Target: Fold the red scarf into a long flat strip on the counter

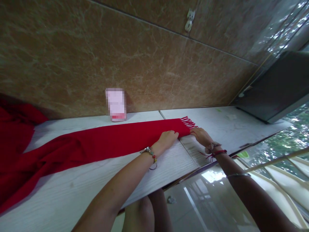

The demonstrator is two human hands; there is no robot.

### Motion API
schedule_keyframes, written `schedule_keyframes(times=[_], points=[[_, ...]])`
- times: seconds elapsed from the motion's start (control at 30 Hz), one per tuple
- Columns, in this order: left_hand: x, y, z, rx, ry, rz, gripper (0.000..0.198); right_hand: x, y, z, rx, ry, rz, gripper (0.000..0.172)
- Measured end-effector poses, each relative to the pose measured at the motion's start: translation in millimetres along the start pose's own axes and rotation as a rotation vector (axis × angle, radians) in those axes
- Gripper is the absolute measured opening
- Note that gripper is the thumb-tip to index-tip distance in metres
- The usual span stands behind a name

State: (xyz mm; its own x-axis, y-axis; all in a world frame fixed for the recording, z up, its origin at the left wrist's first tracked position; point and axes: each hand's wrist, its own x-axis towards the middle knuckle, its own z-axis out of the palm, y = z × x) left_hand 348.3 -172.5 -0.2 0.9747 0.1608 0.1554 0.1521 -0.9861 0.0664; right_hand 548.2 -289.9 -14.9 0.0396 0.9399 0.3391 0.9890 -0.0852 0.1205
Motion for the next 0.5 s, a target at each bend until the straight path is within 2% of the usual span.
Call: schedule_keyframes(times=[0.13, 0.3, 0.5], points=[[2, -9, 2.9, 0.007, -0.005, -0.017, 0.021, 2, -1, 3, -0.024, -0.024, -0.033, 0.02], [0, -8, 5.7, 0.004, 0.029, -0.009, 0.023, 2, -14, 1, 0.037, 0.033, -0.081, 0.019], [-2, -4, 7.6, 0.007, 0.049, -0.006, 0.024, 7, -26, -6, 0.061, -0.081, -0.079, 0.026]])
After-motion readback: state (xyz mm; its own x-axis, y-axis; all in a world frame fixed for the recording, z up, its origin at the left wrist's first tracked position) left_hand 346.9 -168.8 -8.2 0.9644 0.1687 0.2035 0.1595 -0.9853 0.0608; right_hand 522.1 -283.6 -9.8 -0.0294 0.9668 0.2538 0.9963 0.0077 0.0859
